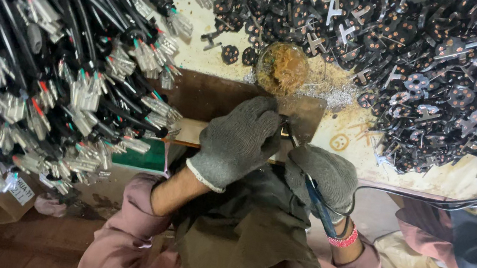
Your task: The person solders wire ends to small electrical components at a workbench. They hold a component in one gloved hand, position the stripped wire against its terminal, apply a soldering iron with solder to the joint, dip the finished joint into a flux container, and set the completed assembly aside before starting the next one.
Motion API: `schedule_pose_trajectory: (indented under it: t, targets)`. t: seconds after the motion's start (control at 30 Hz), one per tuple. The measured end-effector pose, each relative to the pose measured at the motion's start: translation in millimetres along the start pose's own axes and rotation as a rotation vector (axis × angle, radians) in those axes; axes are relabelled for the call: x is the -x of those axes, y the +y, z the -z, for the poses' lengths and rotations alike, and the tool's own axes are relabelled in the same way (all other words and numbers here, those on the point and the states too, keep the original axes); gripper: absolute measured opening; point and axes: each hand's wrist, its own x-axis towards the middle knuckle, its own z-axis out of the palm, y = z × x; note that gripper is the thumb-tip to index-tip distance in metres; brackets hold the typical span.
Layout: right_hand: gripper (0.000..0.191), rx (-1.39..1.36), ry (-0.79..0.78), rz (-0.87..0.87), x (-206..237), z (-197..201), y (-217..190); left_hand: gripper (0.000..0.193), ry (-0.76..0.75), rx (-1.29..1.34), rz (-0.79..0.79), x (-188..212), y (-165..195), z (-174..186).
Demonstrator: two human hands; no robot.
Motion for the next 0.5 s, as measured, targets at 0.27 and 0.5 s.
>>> schedule_pose_trajectory:
  t: [0.27, 0.5]
  targets:
    - [0.024, -0.398, 0.395, -0.524, 42, 7, 7, 0.018, 0.092, 0.029, 0.039, 2, -2, 17]
    - [0.023, -0.105, 0.260, -0.139, 24, -7, 16, 0.015, 0.040, -0.012, 0.050, 0, -5, 20]
